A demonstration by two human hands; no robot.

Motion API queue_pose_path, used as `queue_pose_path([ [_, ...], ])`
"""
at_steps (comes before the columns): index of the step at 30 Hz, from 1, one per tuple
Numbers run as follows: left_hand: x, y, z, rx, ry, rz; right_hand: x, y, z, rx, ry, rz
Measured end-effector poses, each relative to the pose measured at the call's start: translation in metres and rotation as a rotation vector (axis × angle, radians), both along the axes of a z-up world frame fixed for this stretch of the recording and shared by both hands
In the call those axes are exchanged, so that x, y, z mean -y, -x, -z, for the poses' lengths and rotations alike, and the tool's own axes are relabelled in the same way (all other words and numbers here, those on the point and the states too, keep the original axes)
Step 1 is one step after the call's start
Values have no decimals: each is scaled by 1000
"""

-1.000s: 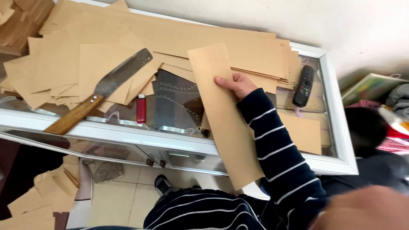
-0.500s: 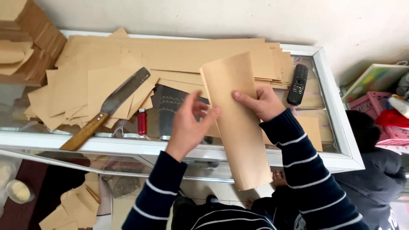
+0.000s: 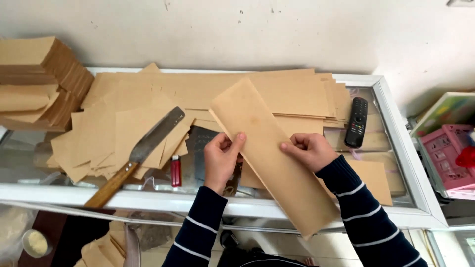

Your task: Cutting large sheets of brown paper into smaller rectangular pieces using a knife and a lighter for creasing on a glass counter.

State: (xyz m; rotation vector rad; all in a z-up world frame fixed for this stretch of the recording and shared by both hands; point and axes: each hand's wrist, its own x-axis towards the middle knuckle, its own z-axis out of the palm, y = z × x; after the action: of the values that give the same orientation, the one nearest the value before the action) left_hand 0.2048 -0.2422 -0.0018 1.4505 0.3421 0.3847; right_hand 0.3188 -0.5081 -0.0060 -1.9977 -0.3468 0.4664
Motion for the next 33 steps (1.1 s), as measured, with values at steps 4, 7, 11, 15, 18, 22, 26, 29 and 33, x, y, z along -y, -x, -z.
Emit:
queue_pose_path([
  [4,-18,-9,0,-113,-137,-8,-9,-24,-24,180,237,78],
  [7,-37,-24,32,-88,-304,-49,-12,-49,-21,435,442,136],
  [11,-47,-35,19,-32,-324,41,-20,-71,-25,728,442,164],
  [15,-41,-37,-18,30,-152,288,-54,-48,-69,1134,347,132],
  [18,-29,-28,-77,122,147,424,-101,-12,-76,1312,296,-4],
  [22,-41,-48,-51,1,349,200,-139,6,-46,1261,210,-162],
  [26,-82,-42,13,-49,469,-172,-116,-15,-22,969,51,-53],
  [29,-97,-35,16,1,597,-278,-90,-41,20,663,-32,71],
  [33,-106,-34,-25,71,724,-343,-60,-74,90,-54,-304,101],
])
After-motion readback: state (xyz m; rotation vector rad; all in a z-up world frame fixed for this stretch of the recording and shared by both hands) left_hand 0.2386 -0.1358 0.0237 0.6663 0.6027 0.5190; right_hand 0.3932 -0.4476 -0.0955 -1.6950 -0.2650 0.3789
